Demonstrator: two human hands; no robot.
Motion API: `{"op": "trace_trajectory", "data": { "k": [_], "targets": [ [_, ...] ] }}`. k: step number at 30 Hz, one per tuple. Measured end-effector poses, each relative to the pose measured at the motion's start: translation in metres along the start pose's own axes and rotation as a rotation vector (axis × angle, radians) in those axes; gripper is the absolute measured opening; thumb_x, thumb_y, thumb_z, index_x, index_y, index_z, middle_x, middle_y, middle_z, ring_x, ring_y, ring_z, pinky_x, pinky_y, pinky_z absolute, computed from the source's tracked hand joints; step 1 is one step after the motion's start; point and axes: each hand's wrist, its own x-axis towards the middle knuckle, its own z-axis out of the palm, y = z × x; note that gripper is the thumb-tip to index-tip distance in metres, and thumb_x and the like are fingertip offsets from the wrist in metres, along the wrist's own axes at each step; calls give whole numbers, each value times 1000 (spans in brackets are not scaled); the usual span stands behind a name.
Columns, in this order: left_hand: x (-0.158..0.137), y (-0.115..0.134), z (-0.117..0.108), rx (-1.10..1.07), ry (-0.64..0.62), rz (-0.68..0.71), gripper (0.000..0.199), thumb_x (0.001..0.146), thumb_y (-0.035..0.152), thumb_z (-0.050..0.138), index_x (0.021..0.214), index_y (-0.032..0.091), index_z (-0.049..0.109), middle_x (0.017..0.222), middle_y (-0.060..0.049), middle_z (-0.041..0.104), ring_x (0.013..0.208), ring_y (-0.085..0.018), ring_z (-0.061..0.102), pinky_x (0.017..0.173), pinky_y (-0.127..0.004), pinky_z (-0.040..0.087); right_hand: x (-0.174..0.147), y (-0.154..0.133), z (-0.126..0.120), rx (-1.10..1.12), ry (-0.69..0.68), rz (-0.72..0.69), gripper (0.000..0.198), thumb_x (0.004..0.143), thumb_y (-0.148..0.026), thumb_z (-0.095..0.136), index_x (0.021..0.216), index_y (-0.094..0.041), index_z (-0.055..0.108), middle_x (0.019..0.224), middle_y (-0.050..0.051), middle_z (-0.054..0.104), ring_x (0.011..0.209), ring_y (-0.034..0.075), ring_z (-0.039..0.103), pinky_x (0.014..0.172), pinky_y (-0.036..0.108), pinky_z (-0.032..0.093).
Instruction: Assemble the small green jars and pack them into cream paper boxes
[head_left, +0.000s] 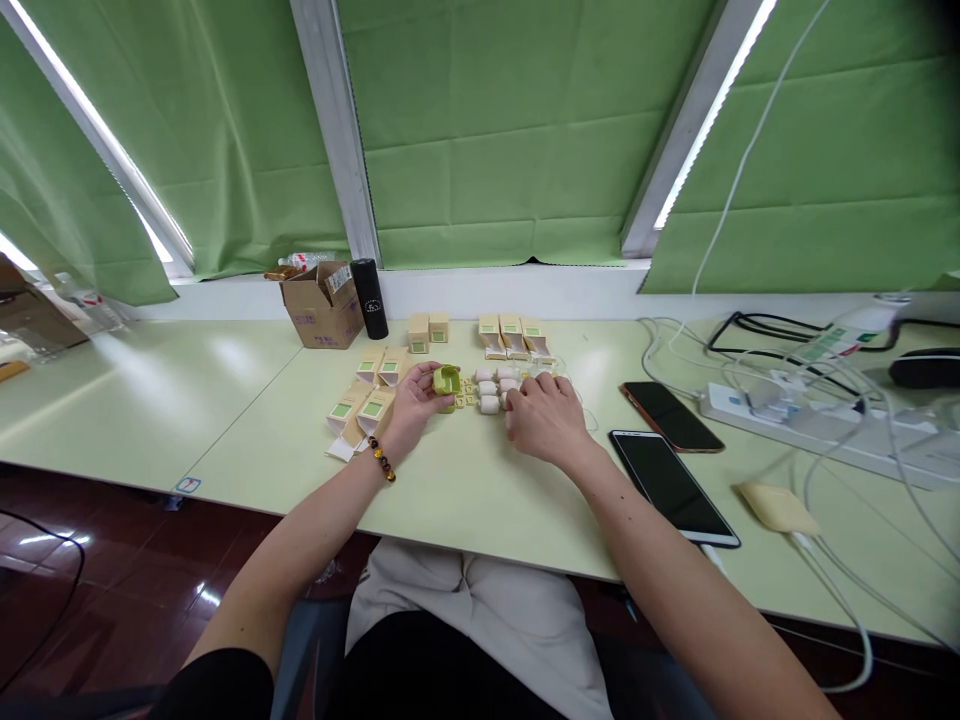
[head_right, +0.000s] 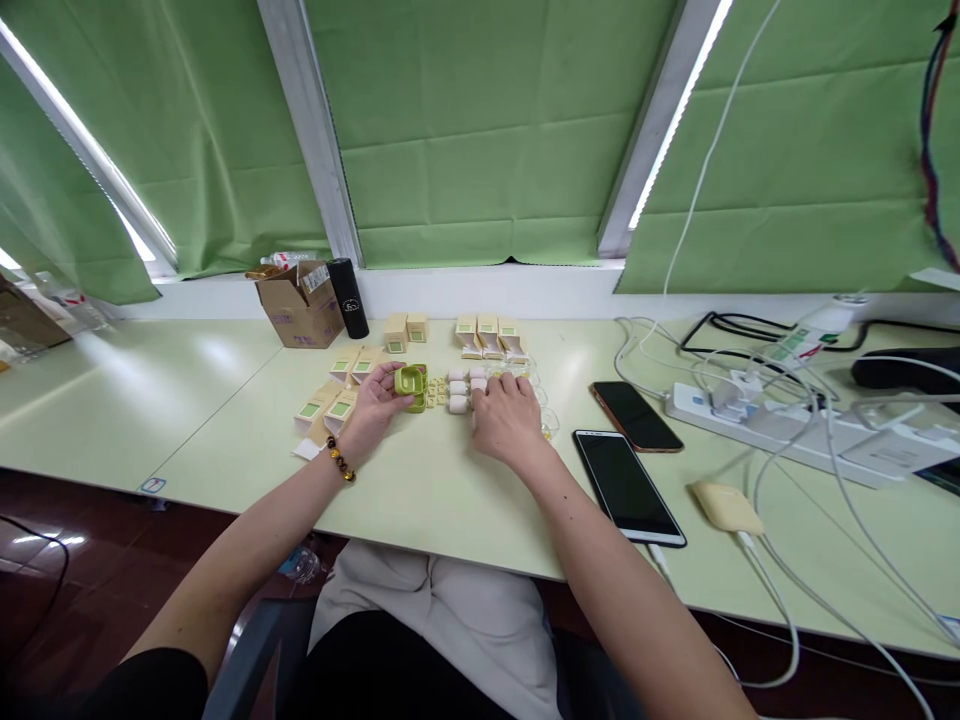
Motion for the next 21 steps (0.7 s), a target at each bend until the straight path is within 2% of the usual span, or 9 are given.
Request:
{"op": "trace_trajectory", "data": {
  "k": [5,9,12,15,18,21],
  "targets": [
    [-1,1,1,11,-6,6,67,69,29,97,121,23,56,133,-13,76,111,-23,75,89,-37,62,1,6,17,64,144,-56,8,77,-24,72,83,-22,76,90,22,69,101,38,54,88,54,42],
    [-1,4,3,1,2,2,67,67,28,98,120,22,57,136,-14,75,112,-23,75,89,-36,62,5,-2,9,283,205,-1,13,80,-28,73,91,-21,75,101,19,72,105,38,58,93,55,44],
    [-2,5,4,-15,-12,3,66,67,26,97,119,22,57,135,-13,76,110,-23,76,87,-35,62,8,-15,1,673,273,34,21,85,-36,73,102,-23,72,111,11,75,104,32,63,95,51,48],
    [-1,4,3,-12,-23,13,66,68,25,96,120,22,56,133,-13,76,107,-23,76,85,-34,61,10,-27,1,1164,299,86,31,88,-49,75,107,-25,73,113,8,77,96,26,66,87,44,52],
    [-1,4,4,3,-24,14,66,68,24,95,120,22,56,133,-13,76,108,-23,76,84,-33,61,10,-34,8,1602,221,171,43,85,-61,80,108,-25,75,109,7,78,86,22,67,74,38,53],
    [-2,5,5,26,-19,12,64,68,23,94,119,21,56,135,-14,76,112,-24,75,86,-34,61,9,-38,14,1845,111,237,42,84,-65,80,97,-24,76,99,8,77,79,22,67,64,36,52]
  ]
}}
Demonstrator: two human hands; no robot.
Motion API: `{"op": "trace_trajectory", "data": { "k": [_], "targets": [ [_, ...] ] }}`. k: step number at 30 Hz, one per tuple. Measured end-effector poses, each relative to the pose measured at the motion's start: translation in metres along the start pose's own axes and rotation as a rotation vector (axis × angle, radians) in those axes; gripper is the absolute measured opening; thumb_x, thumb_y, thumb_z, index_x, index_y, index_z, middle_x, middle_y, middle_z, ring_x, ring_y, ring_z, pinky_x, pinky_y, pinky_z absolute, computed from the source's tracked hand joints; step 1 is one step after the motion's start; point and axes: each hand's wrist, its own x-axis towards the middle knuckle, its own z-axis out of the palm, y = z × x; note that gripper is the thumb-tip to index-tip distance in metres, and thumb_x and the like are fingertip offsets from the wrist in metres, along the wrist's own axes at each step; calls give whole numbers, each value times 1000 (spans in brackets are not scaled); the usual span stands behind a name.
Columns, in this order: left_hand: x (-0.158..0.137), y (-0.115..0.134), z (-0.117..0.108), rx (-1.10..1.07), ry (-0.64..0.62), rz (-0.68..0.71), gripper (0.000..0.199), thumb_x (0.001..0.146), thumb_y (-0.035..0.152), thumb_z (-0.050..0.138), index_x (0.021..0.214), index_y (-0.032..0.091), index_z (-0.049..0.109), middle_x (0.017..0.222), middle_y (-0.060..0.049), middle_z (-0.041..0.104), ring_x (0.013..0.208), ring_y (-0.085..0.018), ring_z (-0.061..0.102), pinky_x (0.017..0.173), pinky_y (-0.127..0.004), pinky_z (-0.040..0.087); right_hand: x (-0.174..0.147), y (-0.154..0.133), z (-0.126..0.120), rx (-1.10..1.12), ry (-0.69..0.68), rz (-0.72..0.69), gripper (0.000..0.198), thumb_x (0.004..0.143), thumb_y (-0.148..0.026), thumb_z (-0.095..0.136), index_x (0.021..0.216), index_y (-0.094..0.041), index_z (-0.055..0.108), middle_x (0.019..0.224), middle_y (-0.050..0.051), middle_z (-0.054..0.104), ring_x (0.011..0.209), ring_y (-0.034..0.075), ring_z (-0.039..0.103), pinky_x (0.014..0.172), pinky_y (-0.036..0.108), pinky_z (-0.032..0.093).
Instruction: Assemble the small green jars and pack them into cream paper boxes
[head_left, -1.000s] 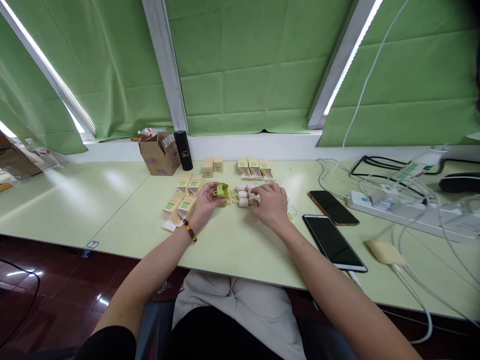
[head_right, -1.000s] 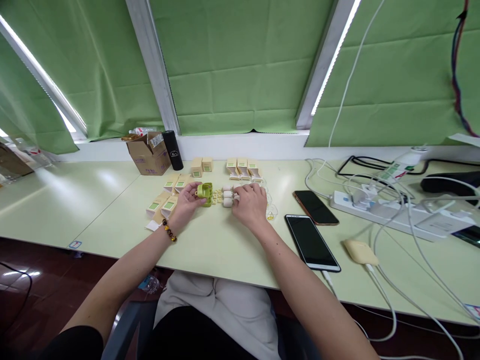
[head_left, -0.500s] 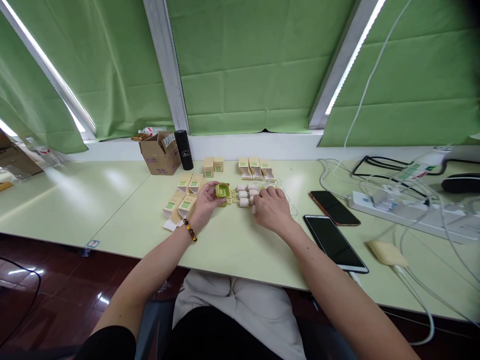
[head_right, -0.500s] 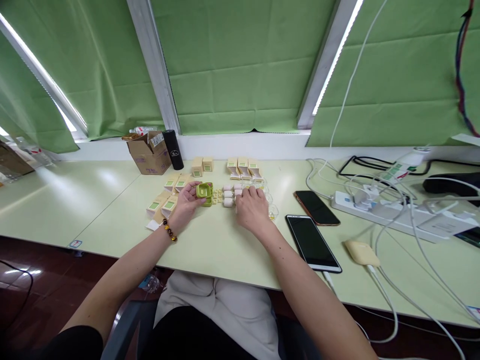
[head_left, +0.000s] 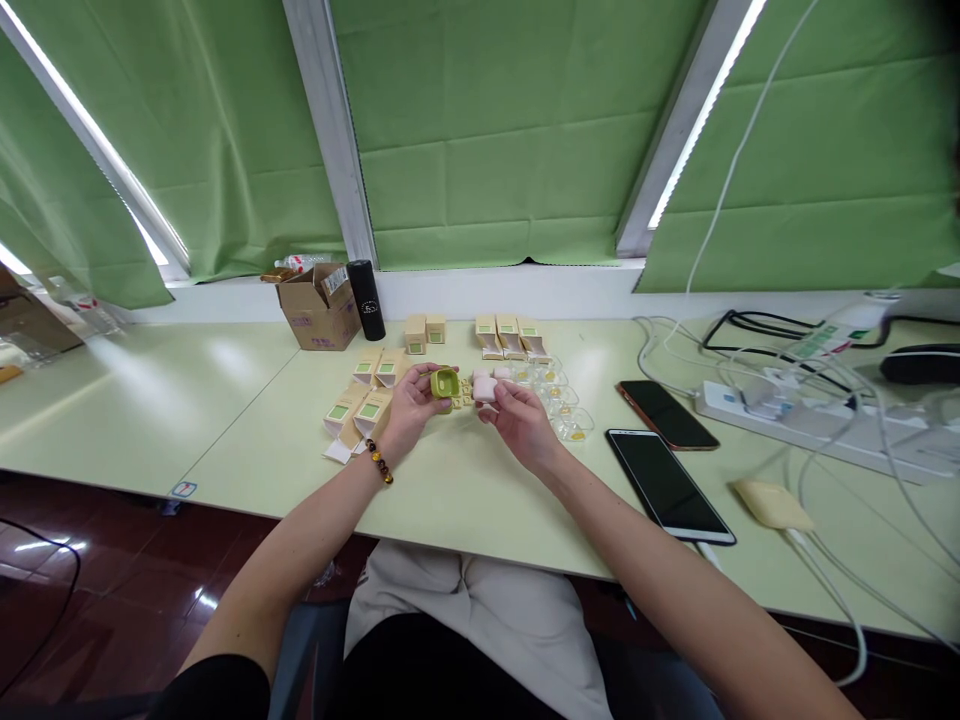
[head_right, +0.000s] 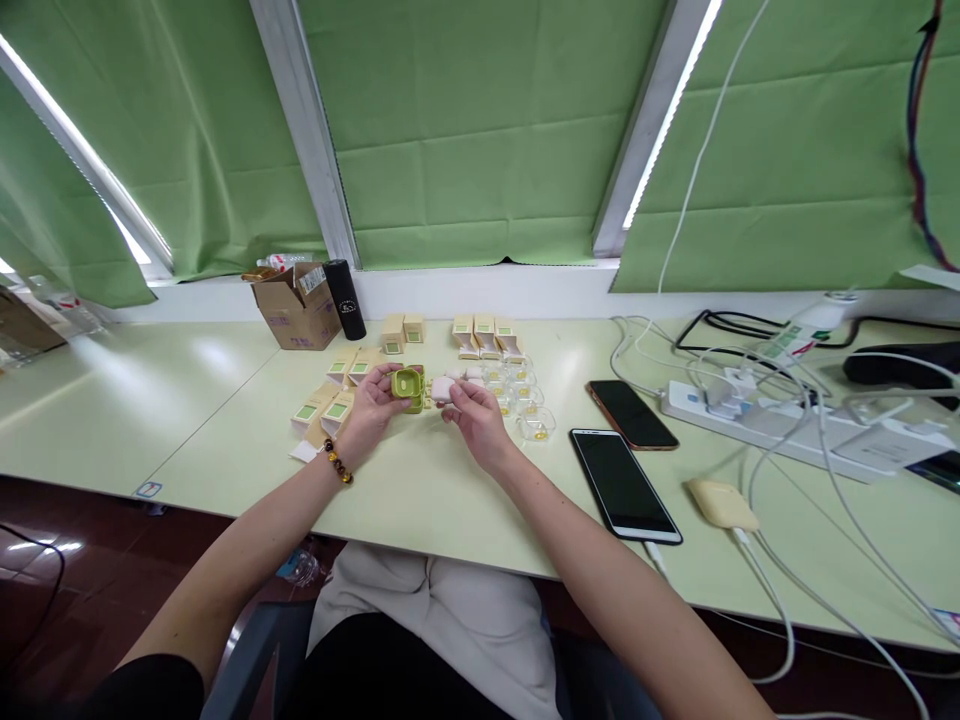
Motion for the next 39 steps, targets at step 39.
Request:
{"op": "trace_trajectory", "data": {
  "k": [39],
  "targets": [
    [0,-7,5,220,-20,48,55,69,16,90,120,19,66,129,-12,74,115,-24,71,99,-39,59,6,8,9,-100,212,-67,52,63,-54,99,100,-22,80,88,3,79,66,14,66,63,32,59]
  ]
}}
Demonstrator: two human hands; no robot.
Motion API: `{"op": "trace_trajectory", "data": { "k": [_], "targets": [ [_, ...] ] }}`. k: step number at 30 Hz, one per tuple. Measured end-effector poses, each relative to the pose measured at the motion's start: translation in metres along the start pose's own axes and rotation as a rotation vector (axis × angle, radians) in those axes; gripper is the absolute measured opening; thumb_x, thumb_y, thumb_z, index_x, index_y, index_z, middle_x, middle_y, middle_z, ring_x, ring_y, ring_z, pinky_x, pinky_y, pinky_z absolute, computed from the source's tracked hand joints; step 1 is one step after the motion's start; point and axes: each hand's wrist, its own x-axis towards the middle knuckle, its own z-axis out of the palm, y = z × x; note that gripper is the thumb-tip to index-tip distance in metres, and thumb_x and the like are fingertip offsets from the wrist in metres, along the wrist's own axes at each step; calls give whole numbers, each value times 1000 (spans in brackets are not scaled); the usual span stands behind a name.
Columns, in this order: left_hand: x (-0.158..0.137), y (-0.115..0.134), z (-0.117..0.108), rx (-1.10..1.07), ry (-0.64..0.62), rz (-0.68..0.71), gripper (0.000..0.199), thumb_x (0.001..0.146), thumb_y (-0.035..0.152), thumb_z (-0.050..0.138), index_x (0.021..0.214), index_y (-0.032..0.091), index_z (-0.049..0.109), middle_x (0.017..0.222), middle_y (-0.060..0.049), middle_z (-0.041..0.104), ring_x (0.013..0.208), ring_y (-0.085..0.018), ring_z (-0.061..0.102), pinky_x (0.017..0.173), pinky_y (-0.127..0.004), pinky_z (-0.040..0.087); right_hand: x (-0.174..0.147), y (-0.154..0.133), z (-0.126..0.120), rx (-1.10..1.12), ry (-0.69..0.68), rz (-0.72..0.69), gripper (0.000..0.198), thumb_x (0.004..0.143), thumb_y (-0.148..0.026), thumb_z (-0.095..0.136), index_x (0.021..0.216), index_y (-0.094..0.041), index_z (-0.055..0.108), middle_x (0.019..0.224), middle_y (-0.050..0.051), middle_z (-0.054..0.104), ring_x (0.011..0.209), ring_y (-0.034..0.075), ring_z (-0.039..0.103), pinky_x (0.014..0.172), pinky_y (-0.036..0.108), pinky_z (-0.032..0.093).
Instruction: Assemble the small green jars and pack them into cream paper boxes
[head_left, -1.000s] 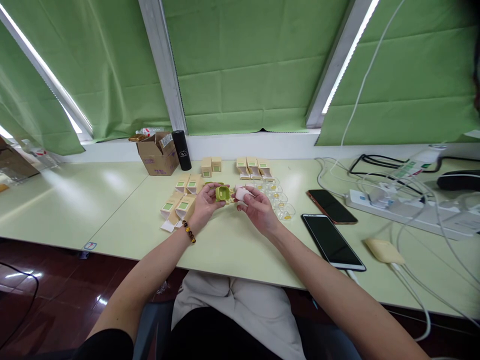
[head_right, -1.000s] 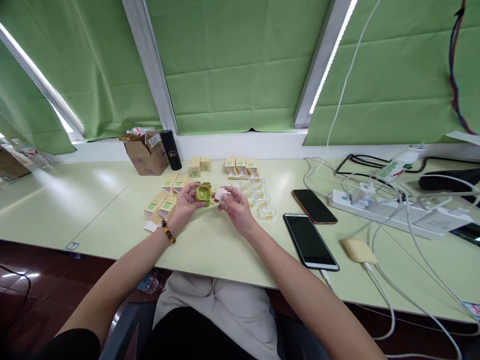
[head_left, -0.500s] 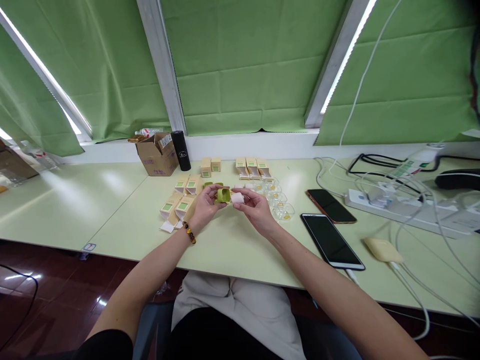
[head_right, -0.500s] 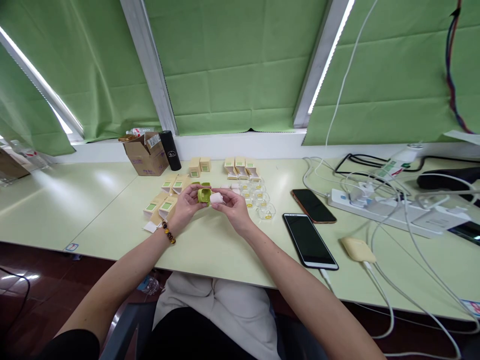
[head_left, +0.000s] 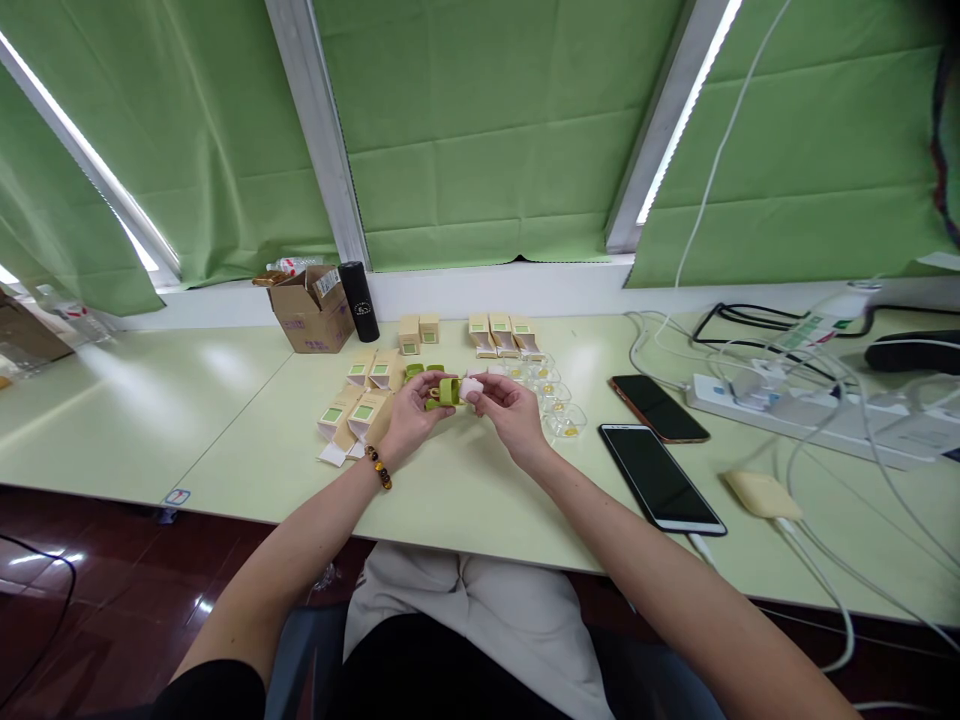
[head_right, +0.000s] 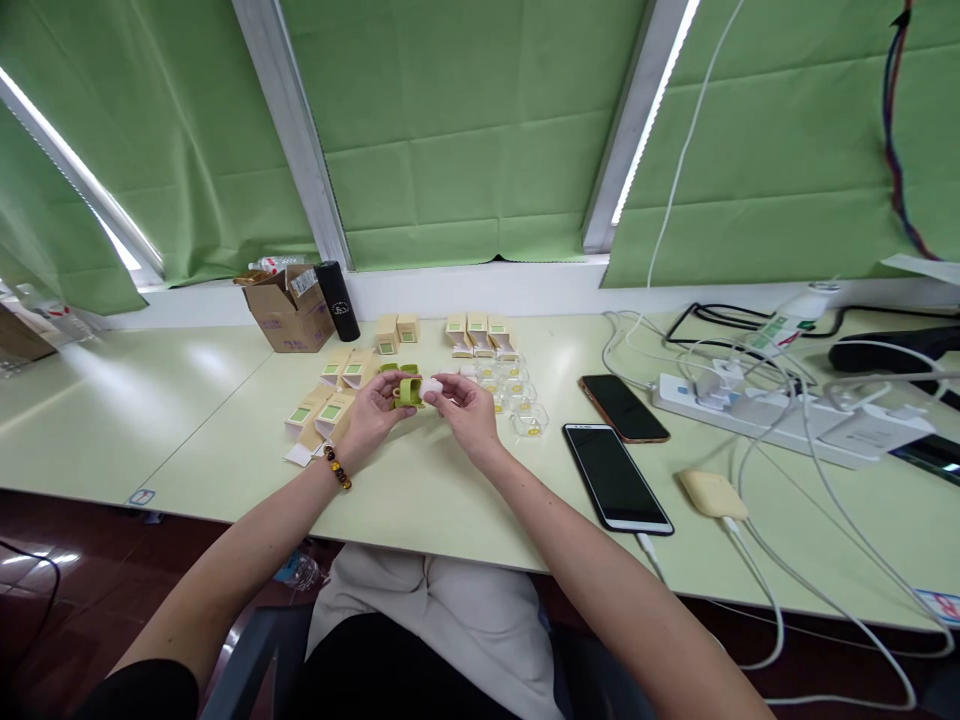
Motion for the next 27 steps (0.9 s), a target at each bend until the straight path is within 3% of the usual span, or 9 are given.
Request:
{"op": "trace_trajectory", "data": {
  "k": [8,14,21,27],
  "targets": [
    [0,4,1,81,37,20,54,69,16,90,119,19,70,126,-11,75,116,-25,70,101,-40,57,-2,0,-4,-99,-44,-7,56,73,-61,91,114,-24,85,89,2,80,66,15,66,72,37,63],
    [-3,8,2,218,29,46,48,72,17,89,118,21,76,125,-10,76,118,-25,70,103,-38,56,-3,2,-7,-232,-92,-42,66,82,-65,82,126,-16,82,88,4,81,67,16,66,72,36,61],
    [-6,4,0,302,-7,74,47,77,17,87,123,24,77,128,-8,77,118,-24,70,106,-39,56,-3,4,-5,-206,-113,-88,60,83,-67,81,119,-19,84,111,11,84,78,21,74,78,38,65],
    [-5,3,0,340,17,74,47,75,19,92,120,22,77,124,-9,77,114,-25,71,103,-39,56,-2,5,-5,-215,-105,-105,58,85,-69,78,113,-19,84,104,11,84,81,24,75,79,41,67]
  ]
}}
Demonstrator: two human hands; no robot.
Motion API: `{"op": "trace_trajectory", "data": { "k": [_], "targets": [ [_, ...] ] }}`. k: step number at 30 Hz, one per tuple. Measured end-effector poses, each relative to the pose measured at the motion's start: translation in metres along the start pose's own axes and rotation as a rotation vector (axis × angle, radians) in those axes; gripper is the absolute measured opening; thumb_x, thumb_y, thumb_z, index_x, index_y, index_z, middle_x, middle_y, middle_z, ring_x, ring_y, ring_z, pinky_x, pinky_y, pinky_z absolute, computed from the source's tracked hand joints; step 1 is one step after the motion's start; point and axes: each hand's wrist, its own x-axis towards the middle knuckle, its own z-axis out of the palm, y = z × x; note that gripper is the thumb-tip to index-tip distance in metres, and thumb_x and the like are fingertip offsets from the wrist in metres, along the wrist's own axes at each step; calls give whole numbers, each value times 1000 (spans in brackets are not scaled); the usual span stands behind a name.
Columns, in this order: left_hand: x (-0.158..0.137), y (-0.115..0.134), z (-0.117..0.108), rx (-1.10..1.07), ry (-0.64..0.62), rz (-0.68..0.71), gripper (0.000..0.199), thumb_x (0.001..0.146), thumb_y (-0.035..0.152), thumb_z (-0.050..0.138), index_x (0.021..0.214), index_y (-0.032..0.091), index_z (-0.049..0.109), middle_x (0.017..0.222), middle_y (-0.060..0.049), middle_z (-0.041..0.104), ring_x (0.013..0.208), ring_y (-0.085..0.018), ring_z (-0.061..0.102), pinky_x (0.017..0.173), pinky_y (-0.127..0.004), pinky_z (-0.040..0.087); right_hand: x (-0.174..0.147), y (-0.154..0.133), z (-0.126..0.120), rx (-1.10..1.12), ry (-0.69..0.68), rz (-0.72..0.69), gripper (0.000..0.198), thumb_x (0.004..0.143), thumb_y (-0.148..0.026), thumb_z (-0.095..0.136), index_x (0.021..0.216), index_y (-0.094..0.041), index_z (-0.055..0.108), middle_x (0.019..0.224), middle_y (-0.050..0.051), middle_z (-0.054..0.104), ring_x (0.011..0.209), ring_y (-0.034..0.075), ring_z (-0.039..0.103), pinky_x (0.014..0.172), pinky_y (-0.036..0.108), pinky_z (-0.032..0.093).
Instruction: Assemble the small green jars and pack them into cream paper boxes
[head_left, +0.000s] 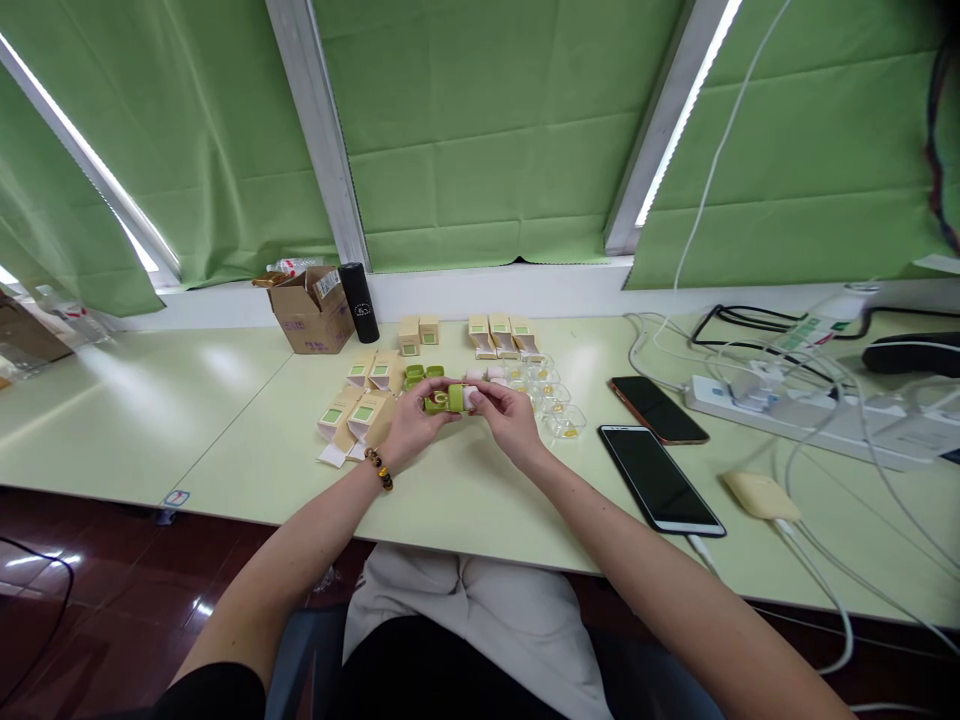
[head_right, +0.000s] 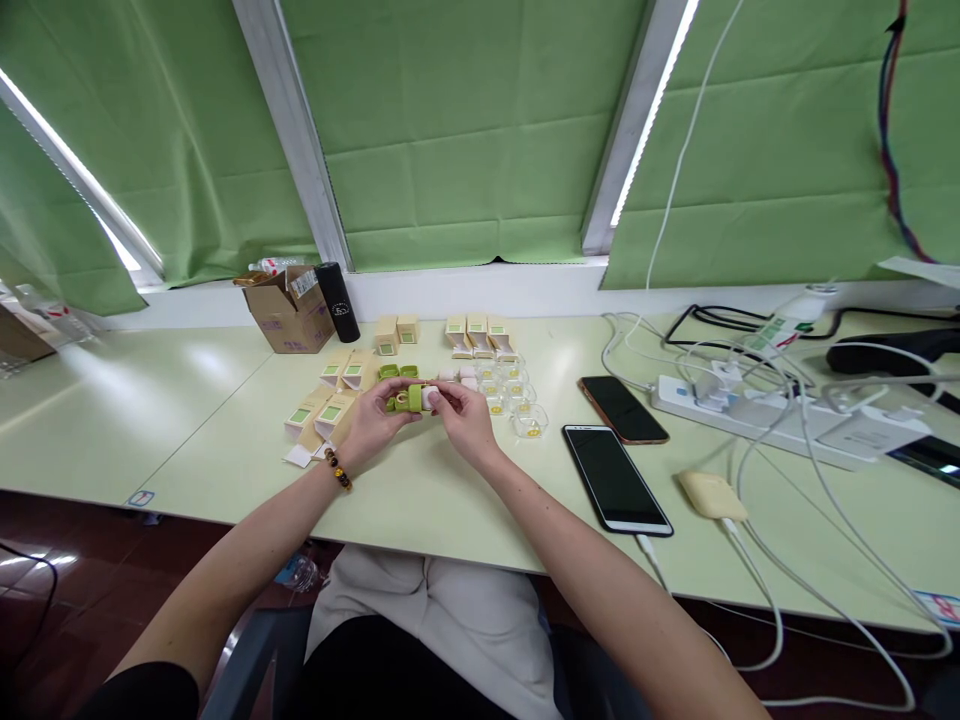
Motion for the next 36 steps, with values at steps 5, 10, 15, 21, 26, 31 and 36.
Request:
{"op": "trace_trajectory", "data": {
  "k": [5,10,15,21,26,31,36],
  "targets": [
    [-3,6,-1,85,-4,24,45,78,19,90,120,22,76,121,-8,77,108,-23,72,98,-38,56,0,-1,0,10,3,15,58,83,-71,79,109,-19,84,99,10,84,80,25,75,78,41,67],
    [-6,6,-1,167,-10,100,43,83,23,88,123,22,74,123,-9,77,112,-25,73,99,-40,57,0,-4,0,18,-5,27,53,82,-69,80,102,-19,83,95,9,83,75,23,74,76,41,66],
    [-8,10,2,230,-38,162,53,89,32,84,139,23,66,135,-12,73,118,-26,71,99,-41,59,1,-5,4,69,14,71,53,76,-66,87,102,-20,79,89,7,80,73,22,73,74,39,66],
    [-9,10,9,202,-29,127,53,92,35,81,141,22,66,139,-14,70,120,-26,67,98,-40,58,-3,-4,8,116,56,74,57,73,-64,90,107,-25,65,101,3,75,70,17,73,71,36,65],
    [-3,2,10,-169,-53,-83,66,85,54,85,137,17,68,128,-15,73,107,-25,70,96,-40,58,-9,-9,8,99,-56,7,48,82,-56,87,110,-27,60,98,2,71,78,19,75,81,39,67],
    [-1,9,2,-482,-168,-215,49,86,57,85,109,15,73,106,-9,74,95,-19,68,88,-33,56,-12,-15,2,-335,-45,-343,37,92,-41,79,125,-27,68,138,11,60,78,16,71,74,37,65],
    [-5,13,3,-523,-244,-242,48,84,60,85,93,16,69,90,-5,66,78,-14,60,73,-28,53,-14,-11,-3,-656,-34,-534,27,103,-36,64,126,-26,73,135,13,69,80,19,73,67,34,64]
  ]
}}
